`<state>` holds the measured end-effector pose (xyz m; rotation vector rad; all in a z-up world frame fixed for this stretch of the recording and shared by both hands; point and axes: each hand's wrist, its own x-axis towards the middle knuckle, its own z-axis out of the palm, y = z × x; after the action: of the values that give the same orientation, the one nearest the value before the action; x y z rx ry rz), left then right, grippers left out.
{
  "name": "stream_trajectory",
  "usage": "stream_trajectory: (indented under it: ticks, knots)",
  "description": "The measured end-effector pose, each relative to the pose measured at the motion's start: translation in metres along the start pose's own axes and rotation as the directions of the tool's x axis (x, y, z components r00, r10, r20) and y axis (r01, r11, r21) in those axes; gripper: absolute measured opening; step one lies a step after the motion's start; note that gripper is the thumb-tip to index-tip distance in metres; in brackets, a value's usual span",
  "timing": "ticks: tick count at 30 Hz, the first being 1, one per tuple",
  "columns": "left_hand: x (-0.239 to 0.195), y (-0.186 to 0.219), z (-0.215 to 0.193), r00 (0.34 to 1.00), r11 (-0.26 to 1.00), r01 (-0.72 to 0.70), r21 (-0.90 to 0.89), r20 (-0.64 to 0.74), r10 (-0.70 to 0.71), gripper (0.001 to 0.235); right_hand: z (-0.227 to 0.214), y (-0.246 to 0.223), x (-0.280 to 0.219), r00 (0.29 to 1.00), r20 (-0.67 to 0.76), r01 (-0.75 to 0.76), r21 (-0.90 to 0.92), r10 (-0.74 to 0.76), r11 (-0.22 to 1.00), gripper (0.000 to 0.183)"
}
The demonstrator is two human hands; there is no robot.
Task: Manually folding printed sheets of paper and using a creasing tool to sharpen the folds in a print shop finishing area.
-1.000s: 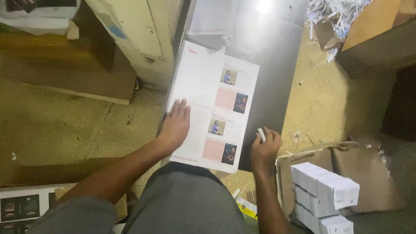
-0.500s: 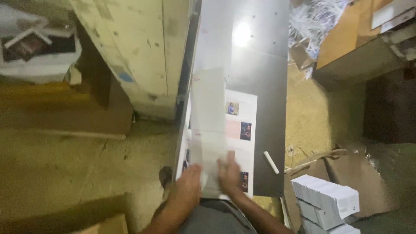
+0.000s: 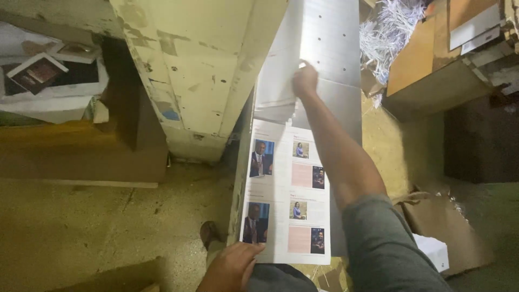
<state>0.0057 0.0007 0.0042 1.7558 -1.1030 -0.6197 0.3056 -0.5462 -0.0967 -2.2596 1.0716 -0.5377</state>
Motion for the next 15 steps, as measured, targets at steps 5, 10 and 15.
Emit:
stream_trajectory:
  ticks: [5,10,15]
  knots:
    - [0.016,0.016,-0.004,0.994,0.993,0.071,-0.094,0.088,-0.063,0.049,-0.016,0.032,-0.023,0.931,0.206,0.35,-0.271,-0.301,0.896,0.021]
    - [0.075,0.042,-0.006,0.909,0.995,0.054,0.083,0.409,-0.084,0.041,-0.142,0.084,-0.17,0.979,0.174,0.124,-0.126,-0.101,0.984,0.035]
    - [0.167,-0.003,0.102,0.822,0.936,-0.232,0.266,0.569,0.042,0.016,-0.244,0.17,-0.408,0.897,0.251,-0.267,-0.35,0.365,0.898,0.041]
